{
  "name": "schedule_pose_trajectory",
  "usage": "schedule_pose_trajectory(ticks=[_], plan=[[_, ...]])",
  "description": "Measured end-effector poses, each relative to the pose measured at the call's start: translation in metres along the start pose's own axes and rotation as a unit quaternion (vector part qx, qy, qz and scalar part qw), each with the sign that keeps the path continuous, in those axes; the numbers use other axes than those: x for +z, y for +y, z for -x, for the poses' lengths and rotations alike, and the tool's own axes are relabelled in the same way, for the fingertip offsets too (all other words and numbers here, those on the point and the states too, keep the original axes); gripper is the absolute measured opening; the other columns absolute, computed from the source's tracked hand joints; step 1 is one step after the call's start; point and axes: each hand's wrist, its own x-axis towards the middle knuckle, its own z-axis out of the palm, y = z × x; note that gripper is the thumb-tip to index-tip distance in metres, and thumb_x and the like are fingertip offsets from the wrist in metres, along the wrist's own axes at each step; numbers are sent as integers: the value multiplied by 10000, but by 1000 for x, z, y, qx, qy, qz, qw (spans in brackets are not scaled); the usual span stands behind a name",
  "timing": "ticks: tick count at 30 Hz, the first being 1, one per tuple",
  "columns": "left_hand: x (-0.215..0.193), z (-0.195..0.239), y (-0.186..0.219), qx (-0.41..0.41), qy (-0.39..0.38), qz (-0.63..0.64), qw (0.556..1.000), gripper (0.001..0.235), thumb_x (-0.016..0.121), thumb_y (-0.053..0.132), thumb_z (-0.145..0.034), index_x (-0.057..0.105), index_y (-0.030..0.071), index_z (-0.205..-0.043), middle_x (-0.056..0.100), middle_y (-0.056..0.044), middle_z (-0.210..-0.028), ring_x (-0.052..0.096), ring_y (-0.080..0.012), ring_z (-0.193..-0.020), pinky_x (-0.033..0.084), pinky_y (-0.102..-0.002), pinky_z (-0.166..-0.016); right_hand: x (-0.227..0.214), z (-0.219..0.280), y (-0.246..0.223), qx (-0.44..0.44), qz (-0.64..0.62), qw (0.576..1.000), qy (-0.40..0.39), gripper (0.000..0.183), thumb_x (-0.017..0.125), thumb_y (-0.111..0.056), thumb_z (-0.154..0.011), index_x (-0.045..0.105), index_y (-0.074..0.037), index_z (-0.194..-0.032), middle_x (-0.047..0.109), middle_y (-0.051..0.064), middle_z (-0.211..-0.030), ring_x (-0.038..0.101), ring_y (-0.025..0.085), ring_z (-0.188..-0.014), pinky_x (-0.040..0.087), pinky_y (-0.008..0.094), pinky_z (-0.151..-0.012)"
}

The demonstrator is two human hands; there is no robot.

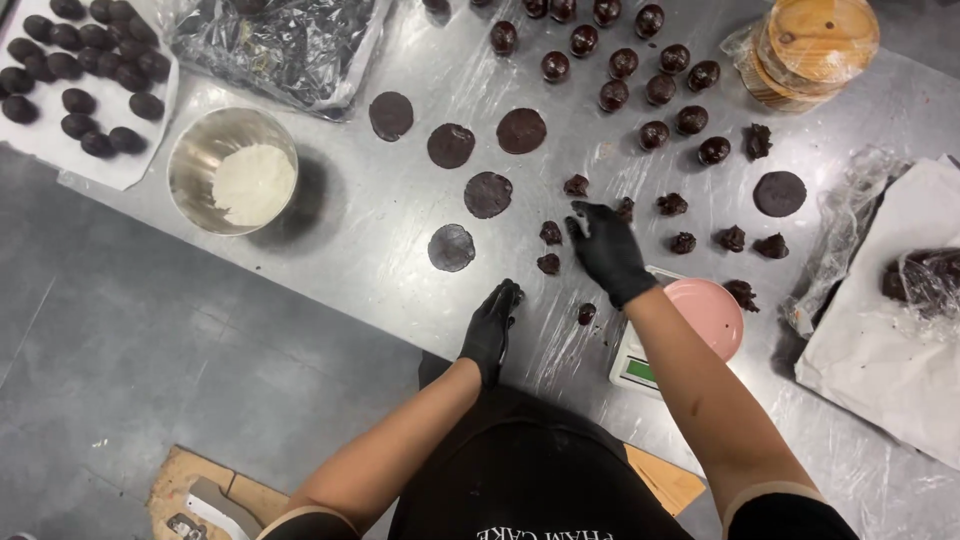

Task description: Portioning chocolate ganache using a digital scale and rolling it into uniform spheres on a prep table.

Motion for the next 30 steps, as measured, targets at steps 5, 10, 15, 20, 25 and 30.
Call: schedule_pose_trajectory(ticks=[5, 10, 15, 20, 25, 30], plan=[[-34, -44, -65, 55, -1, -22, 998, 471, 521, 336, -1081, 696, 20, -1383, 700, -103, -1218, 576, -189, -1025, 451, -327, -914, 66, -18, -3, 176, -77, 965, -178, 267, 614, -284, -991, 644, -31, -1071, 660, 210, -991, 662, 425, -910, 546, 490, -784], [-18, -17, -8, 10, -14, 227, 974, 411, 531, 345, -1051, 625, 129, -1387, 702, -20, -1278, 649, -153, -1138, 475, -312, -973, 36, 15, -66, -13, -124, 982, -143, 354, 635, -138, -873, 666, -81, -1221, 693, 178, -1083, 678, 323, -981, 547, 413, -861], [1, -36, -11, -28, -133, 504, 853, 543, 455, 499, -974, 623, 106, -1309, 704, -46, -1285, 657, -223, -1148, 510, -393, -965, 27, 52, -134, -62, -282, 926, -242, 518, 574, -77, -906, 539, -47, -1422, 590, 239, -1310, 541, 366, -1257, 427, 430, -1062], [-3, -84, -73, 36, -391, 580, 714, 420, 291, 302, -1183, 499, 43, -1441, 551, -137, -1451, 547, -277, -1332, 416, -411, -1228, -5, 17, -152, -108, -87, 977, -164, 465, 538, -114, -1012, 540, -83, -1476, 527, 164, -1531, 401, 360, -1503, 265, 486, -1243], [15, 4, 47, 47, -314, 501, 805, 510, 325, 372, -1159, 507, 75, -1532, 565, -86, -1545, 551, -226, -1396, 399, -392, -1213, -30, 51, -172, -257, -83, 949, -164, 573, 505, -132, -948, 454, -46, -1512, 428, 181, -1578, 350, 397, -1499, 238, 525, -1233], [14, -1, -13, -9, -268, 410, 872, 475, 329, 328, -1210, 331, 128, -1641, 442, -9, -1547, 420, -150, -1414, 303, -369, -1270, -43, 32, -171, -250, 14, 961, -116, 580, 540, -148, -926, 466, -56, -1494, 443, 143, -1574, 351, 393, -1506, 180, 585, -1241]])
